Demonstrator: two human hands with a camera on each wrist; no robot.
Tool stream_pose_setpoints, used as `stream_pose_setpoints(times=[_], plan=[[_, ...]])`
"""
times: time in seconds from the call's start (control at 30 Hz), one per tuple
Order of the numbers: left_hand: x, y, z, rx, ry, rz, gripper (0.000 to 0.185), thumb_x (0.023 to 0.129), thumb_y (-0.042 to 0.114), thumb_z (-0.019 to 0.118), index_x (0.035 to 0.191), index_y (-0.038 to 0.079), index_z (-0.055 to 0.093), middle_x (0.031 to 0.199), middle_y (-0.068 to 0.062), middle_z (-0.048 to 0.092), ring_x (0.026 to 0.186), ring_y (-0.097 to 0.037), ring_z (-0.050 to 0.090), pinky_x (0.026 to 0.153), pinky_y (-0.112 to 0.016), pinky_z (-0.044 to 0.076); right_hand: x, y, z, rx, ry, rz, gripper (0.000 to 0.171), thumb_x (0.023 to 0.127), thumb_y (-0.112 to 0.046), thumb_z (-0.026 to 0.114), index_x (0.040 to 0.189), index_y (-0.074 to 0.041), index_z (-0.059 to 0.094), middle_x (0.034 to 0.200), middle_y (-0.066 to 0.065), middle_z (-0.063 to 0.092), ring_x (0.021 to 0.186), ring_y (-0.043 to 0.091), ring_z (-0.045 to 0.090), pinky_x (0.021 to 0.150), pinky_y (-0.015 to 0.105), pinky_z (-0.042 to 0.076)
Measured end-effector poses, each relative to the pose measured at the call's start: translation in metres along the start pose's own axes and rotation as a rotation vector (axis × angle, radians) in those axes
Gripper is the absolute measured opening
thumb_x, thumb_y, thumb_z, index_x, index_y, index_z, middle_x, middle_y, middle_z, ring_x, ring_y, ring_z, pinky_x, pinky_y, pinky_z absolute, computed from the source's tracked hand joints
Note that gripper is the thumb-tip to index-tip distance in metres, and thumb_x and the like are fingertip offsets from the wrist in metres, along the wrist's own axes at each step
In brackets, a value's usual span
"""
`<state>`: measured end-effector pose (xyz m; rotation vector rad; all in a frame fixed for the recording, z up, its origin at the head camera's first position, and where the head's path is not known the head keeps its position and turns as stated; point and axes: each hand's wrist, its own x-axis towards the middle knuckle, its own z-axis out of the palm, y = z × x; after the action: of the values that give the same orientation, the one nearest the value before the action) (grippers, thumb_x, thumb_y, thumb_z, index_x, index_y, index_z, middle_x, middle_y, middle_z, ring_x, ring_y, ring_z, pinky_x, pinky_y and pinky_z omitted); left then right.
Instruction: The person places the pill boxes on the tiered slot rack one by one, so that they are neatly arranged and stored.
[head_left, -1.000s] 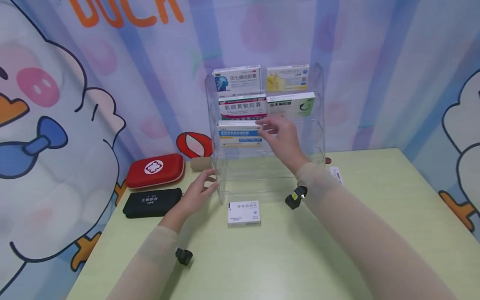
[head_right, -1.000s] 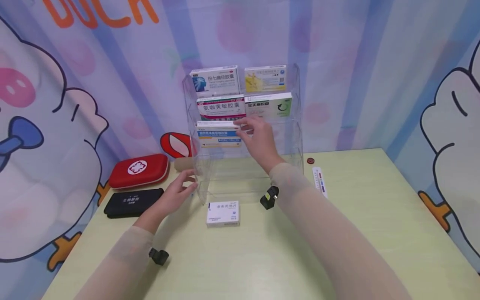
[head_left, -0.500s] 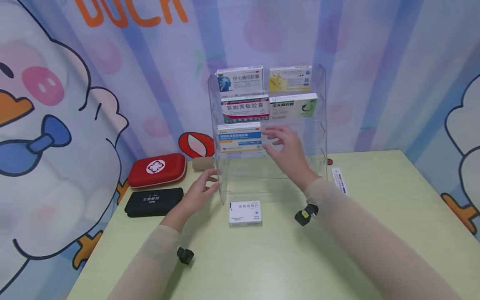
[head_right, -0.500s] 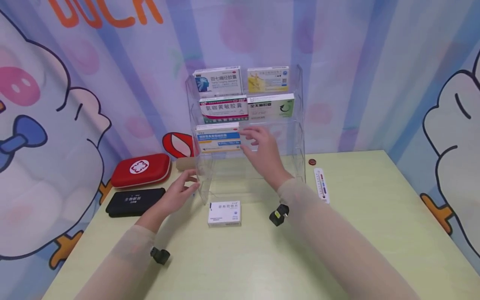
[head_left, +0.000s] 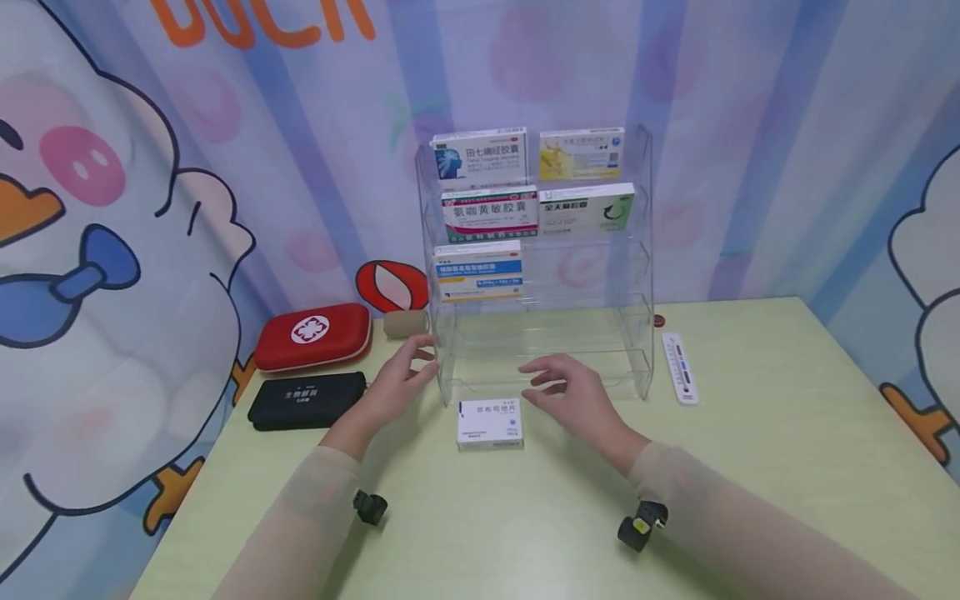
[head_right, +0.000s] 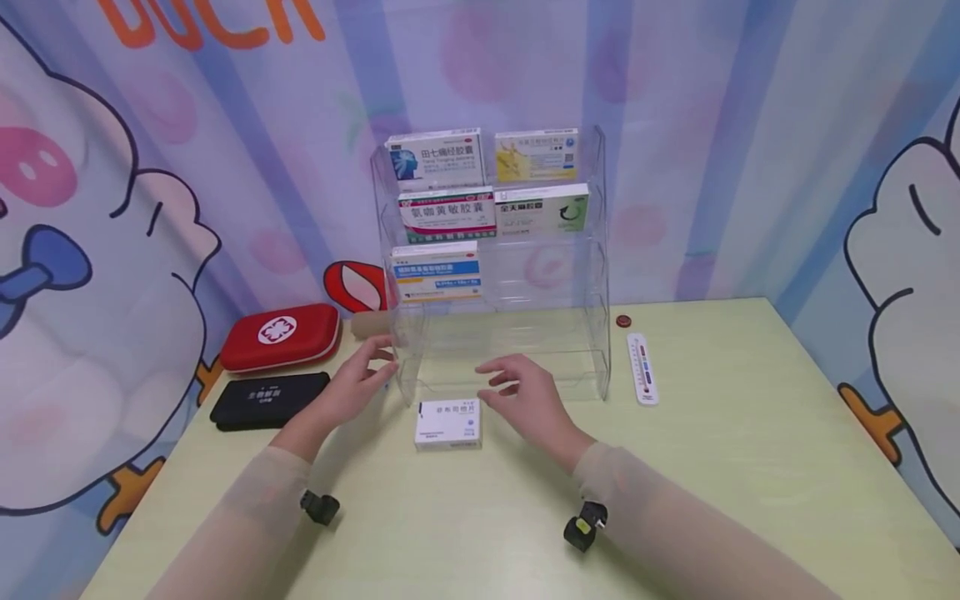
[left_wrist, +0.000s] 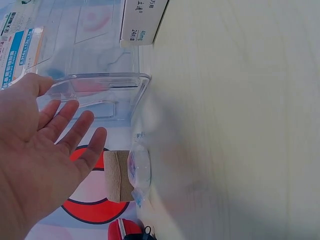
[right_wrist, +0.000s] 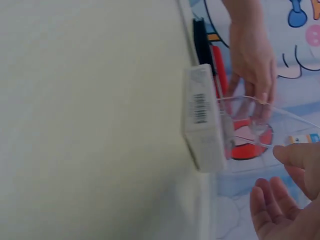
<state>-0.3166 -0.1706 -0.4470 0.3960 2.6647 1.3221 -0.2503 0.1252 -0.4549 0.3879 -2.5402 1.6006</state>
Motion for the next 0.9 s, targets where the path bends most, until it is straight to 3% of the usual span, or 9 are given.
stream_pose_setpoints(times=[0.2, 0.47, 0.67, 0.9], plan=[[0.000, 0.003, 0.001, 0.000, 0.002, -0.018, 0.052, 0.105, 0.030, 0.060, 0.151, 0.022, 0.038, 0.154, -0.004, 0.046, 0.141, -0.029, 0.047, 0.114, -0.050, 0.047, -0.014, 0.013, 0.012, -0.051, -0.089, 0.031, 0.035, 0.088, -0.009, 0.080, 0.122, -0.006, 0.072, 0.125, 0.014, 0.069, 0.105, 0.028, 0.072, 0.089, 0.036, 0.062], [0.000, 0.002, 0.002, -0.003, 0.001, -0.036, 0.053, 0.105, 0.031, 0.060, 0.152, 0.024, 0.037, 0.155, -0.002, 0.045, 0.142, -0.028, 0.046, 0.114, -0.050, 0.047, -0.019, 0.019, 0.021, -0.081, -0.086, 0.066, 0.038, 0.082, -0.009, 0.086, 0.118, -0.008, 0.074, 0.116, 0.010, 0.070, 0.093, 0.019, 0.070, 0.082, 0.032, 0.061], [-0.001, 0.003, 0.002, 0.003, 0.002, -0.032, 0.053, 0.105, 0.031, 0.060, 0.152, 0.023, 0.037, 0.155, -0.004, 0.045, 0.142, -0.029, 0.046, 0.115, -0.050, 0.047, -0.020, 0.019, 0.022, -0.081, -0.115, 0.147, 0.049, 0.080, -0.012, 0.088, 0.125, -0.005, 0.070, 0.110, 0.009, 0.071, 0.088, 0.014, 0.067, 0.077, 0.027, 0.059], [0.000, 0.001, 0.002, 0.003, 0.004, -0.025, 0.052, 0.106, 0.030, 0.059, 0.152, 0.022, 0.037, 0.155, -0.003, 0.045, 0.142, -0.029, 0.046, 0.115, -0.050, 0.046, -0.019, 0.018, 0.020, -0.088, -0.162, 0.164, 0.050, 0.079, -0.012, 0.089, 0.123, 0.000, 0.070, 0.111, 0.008, 0.075, 0.090, 0.014, 0.068, 0.082, 0.029, 0.060]])
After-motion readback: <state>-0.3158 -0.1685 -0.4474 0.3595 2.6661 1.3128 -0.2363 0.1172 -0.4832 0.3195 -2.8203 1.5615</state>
